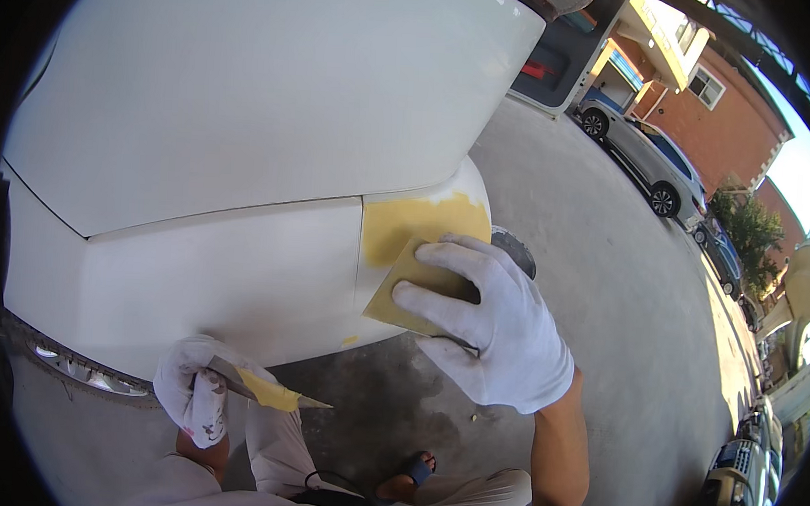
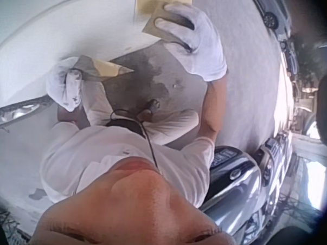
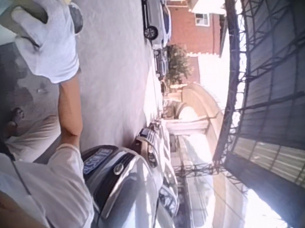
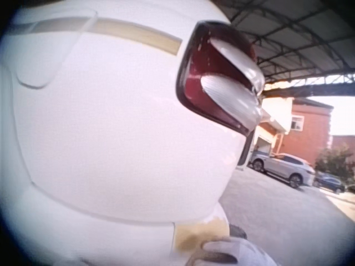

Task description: The person mixes a yellow filler with a hardener on a metal plate using a putty knife, then applies the mixture to the rear bumper of a white car. The person smooths the filler over the surface and uses a yellow sponge to blend the edges.

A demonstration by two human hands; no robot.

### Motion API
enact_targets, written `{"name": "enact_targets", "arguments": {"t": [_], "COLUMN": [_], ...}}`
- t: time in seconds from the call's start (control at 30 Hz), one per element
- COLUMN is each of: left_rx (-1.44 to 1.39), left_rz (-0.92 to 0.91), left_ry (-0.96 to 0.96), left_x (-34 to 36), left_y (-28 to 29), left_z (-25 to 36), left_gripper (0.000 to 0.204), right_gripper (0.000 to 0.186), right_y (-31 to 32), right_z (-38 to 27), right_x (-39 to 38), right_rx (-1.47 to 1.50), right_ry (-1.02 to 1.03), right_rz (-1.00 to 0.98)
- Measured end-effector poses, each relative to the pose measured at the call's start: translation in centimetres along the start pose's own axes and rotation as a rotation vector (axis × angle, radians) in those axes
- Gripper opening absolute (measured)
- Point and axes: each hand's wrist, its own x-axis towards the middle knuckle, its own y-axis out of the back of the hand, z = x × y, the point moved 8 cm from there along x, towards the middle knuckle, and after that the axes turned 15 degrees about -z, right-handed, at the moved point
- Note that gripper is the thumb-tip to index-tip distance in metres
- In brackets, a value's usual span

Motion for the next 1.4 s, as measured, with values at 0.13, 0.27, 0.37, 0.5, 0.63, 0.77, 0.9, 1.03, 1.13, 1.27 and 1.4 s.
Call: {"name": "enact_targets", "arguments": {"t": [0.13, 0.27, 0.37, 0.5, 0.63, 0.77, 0.9, 1.03, 1.13, 1.27, 1.4], "left_rx": [0.29, 0.368, 0.294, 0.285, 0.266, 0.43, 0.492, 0.285, 0.278, 0.385, 0.486], "left_rz": [-0.052, -0.044, -0.042, -0.052, -0.051, -0.031, -0.032, -0.019, -0.091, 0.1, 0.133], "left_ry": [0.027, 0.007, -0.019, -0.092, -0.148, -0.09, -0.008, 0.056, 0.125, 0.243, 0.076], "left_x": [1.3, 1.3, 0.9, 1.4, 2.2, 2.0, 1.3, 1.2, 1.5, 0.8, 0.2], "left_y": [-0.1, -0.5, -0.7, -1.0, -1.2, -1.2, -1.0, -1.3, -2.8, -3.0, -5.2], "left_z": [-0.3, -1.0, -1.5, -1.8, -1.4, -0.8, -0.9, -1.3, -1.3, -1.3, -0.3], "left_gripper": [0.02, 0.023, 0.022, 0.024, 0.023, 0.021, 0.019, 0.016, 0.015, 0.026, 0.028], "right_gripper": [0.049, 0.045, 0.044, 0.044, 0.044, 0.046, 0.048, 0.046, 0.071, 0.078, 0.07], "right_y": [1.9, 2.2, 2.1, 1.9, 2.1, 1.8, 1.7, 2.3, -0.7, -8.5, -13.1], "right_z": [2.7, 3.3, 3.3, 3.3, 3.0, 3.8, 5.9, 5.0, 1.5, -1.8, -6.1], "right_x": [3.0, 5.3, 5.8, 5.9, 6.3, 6.1, 4.5, 1.4, -2.3, -7.8, -8.1], "right_rx": [-0.021, -0.003, 0.02, 0.04, 0.052, 0.02, 0.004, -0.017, 0.69, 1.632, 2.66], "right_ry": [0.086, 0.103, 0.12, 0.137, 0.171, 0.144, 0.031, -0.054, -0.04, -0.269, -0.28], "right_rz": [-0.073, -0.193, -0.234, -0.254, -0.214, -0.23, -0.254, -0.066, 0.21, 0.557, 0.441]}}
